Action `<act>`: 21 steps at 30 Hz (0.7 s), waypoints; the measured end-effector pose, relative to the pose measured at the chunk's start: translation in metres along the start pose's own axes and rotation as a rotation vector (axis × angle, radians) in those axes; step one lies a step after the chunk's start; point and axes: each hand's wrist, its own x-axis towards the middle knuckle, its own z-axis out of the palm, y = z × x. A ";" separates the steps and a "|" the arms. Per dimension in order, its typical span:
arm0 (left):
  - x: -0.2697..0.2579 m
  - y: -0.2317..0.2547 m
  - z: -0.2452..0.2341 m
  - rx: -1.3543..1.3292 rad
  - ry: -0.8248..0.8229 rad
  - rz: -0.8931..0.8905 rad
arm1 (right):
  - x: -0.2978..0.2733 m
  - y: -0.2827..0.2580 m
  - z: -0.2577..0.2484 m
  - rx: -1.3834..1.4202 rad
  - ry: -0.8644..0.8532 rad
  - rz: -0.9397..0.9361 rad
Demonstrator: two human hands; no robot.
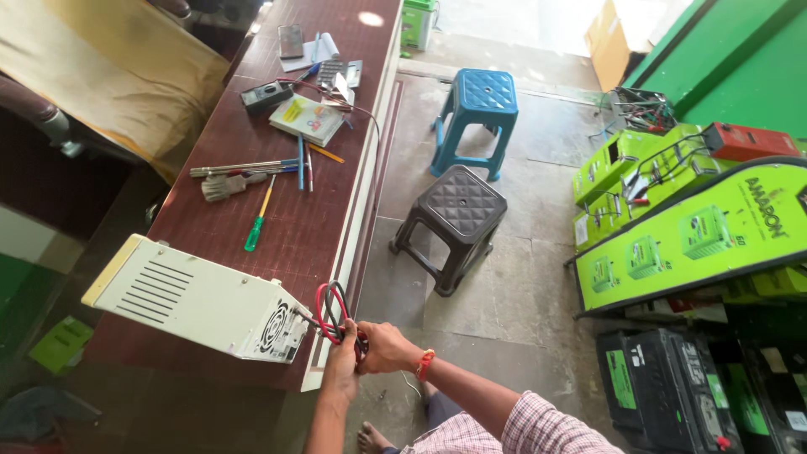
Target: The person disassembles a white inverter box using a screwdriver, removes screws from multiple sides, and then coils the attached power cord. The person works at a wooden table in a room with stacked battery boxes.
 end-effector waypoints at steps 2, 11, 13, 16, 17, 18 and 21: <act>0.000 -0.003 -0.011 -0.015 -0.104 -0.001 | -0.003 -0.007 -0.002 0.093 -0.024 -0.034; -0.035 0.056 0.036 0.662 0.084 -0.013 | 0.018 -0.016 -0.026 -0.221 -0.014 0.014; -0.079 0.080 0.049 1.403 0.236 0.011 | 0.025 -0.014 -0.035 -0.260 -0.070 -0.067; -0.129 0.116 0.063 1.919 0.277 0.681 | 0.036 -0.010 -0.046 -0.262 -0.173 -0.016; -0.135 0.131 0.068 2.083 0.266 1.064 | 0.035 -0.012 -0.044 -0.288 -0.210 -0.020; -0.128 0.147 0.076 2.203 0.229 1.194 | 0.037 -0.012 -0.048 -0.319 -0.230 -0.023; -0.090 0.183 0.092 2.512 0.001 1.135 | 0.036 -0.018 -0.057 -0.346 -0.262 -0.035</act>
